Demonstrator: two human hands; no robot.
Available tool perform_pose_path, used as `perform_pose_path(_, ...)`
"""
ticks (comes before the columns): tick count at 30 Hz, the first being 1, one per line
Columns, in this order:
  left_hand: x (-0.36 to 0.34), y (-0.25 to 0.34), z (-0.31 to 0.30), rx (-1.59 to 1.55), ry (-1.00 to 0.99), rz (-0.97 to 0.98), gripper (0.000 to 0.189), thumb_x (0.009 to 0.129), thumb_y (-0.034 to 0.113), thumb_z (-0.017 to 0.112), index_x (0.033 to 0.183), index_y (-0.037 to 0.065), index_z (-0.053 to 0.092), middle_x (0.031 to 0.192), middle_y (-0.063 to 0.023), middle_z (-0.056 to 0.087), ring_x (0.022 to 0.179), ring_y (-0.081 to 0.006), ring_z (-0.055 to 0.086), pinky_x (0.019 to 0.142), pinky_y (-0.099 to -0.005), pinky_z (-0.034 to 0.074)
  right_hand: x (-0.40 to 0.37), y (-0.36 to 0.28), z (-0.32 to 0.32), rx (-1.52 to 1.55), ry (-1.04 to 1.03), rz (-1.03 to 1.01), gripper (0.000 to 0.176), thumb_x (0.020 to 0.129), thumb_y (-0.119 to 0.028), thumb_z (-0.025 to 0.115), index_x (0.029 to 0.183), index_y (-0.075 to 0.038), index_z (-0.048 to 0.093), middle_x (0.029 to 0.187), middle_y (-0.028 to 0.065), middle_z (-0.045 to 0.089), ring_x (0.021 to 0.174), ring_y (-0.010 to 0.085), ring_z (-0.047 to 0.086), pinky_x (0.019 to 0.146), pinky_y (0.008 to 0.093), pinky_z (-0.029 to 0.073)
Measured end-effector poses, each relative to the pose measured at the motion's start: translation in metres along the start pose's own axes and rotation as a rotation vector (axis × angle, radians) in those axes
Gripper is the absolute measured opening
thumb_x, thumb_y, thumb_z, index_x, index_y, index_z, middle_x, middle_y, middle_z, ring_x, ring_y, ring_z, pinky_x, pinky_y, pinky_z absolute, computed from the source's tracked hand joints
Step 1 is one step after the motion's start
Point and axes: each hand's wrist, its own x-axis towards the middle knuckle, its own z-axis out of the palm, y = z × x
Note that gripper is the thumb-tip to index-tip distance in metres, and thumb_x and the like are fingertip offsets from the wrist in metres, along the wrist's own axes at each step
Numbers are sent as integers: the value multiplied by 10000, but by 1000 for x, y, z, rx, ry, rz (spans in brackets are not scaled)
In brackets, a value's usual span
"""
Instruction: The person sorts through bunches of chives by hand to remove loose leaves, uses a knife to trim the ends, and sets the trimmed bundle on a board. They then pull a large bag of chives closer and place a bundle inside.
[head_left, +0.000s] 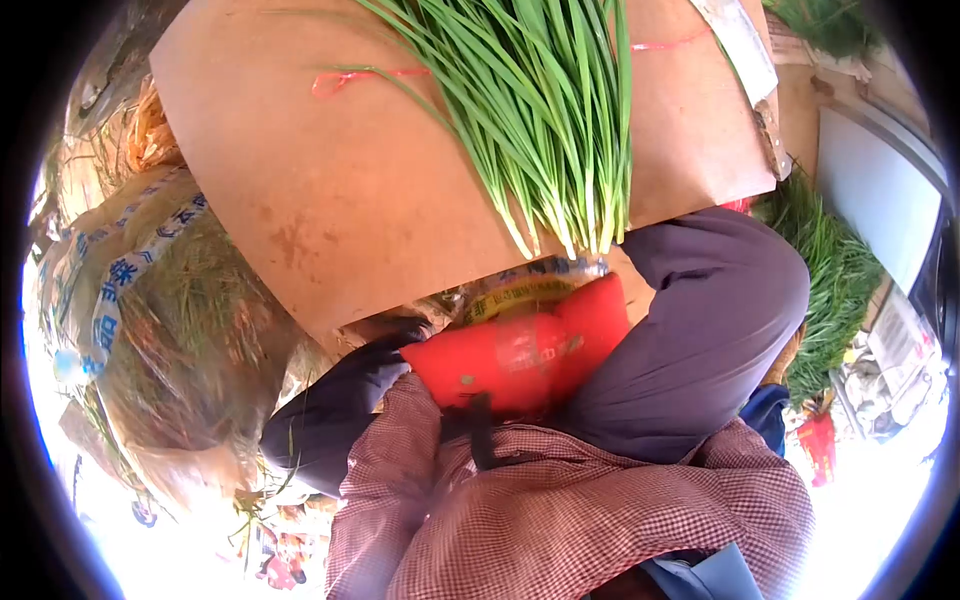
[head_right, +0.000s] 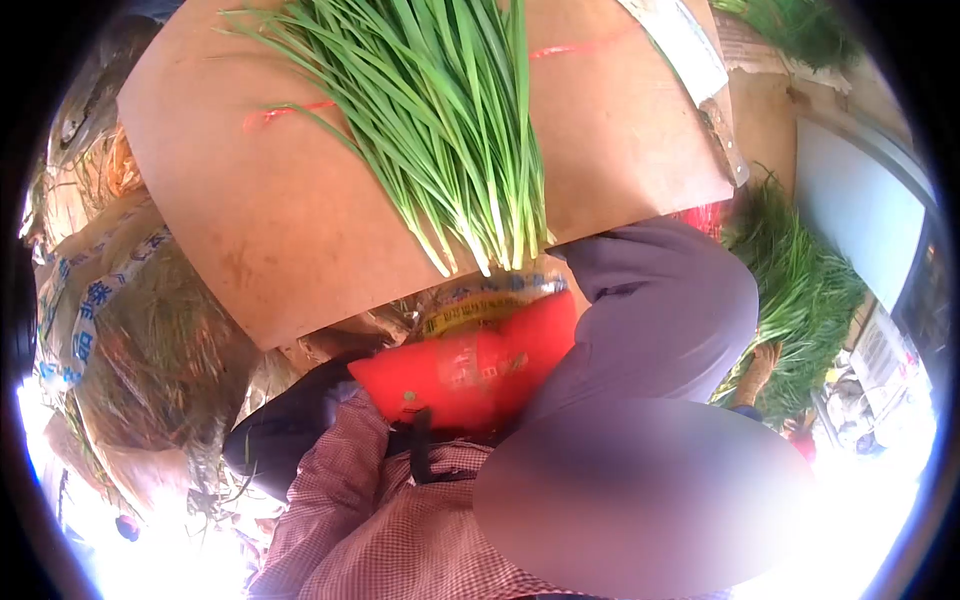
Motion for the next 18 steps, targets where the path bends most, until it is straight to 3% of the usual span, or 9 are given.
perform_pose_path(7, -41, -2, 31, 20, -51, -20, 216, 870, 225, 627, 936, 27, 686, 859, -110, 687, 739, -202, 660, 650, -344, 539, -9, -32, 2, -24, -60, 14, 194, 908, -233, 479, 963, -126, 631, 807, 82, 653, 679, 237, 629, 597, 389, 505)
perform_pose_path(14, -38, 3, -21, 24, -58, -19, 195, 875, 205, 633, 925, 24, 684, 828, -100, 686, 697, -185, 659, 621, -340, 544, -27, -70, -2, -123, -110, -67, 229, 919, -270, 467, 989, -123, 628, 839, 91, 661, 697, 252, 632, 601, 409, 505)
perform_pose_path(18, -45, -32, -42, 51, -69, 115, 183, 878, 194, 637, 918, 22, 683, 810, -94, 685, 673, -174, 658, 604, -337, 546, -52, -83, -36, -131, -139, -95, 250, 926, -292, 460, 1004, -122, 626, 858, 95, 665, 707, 261, 634, 603, 420, 505)
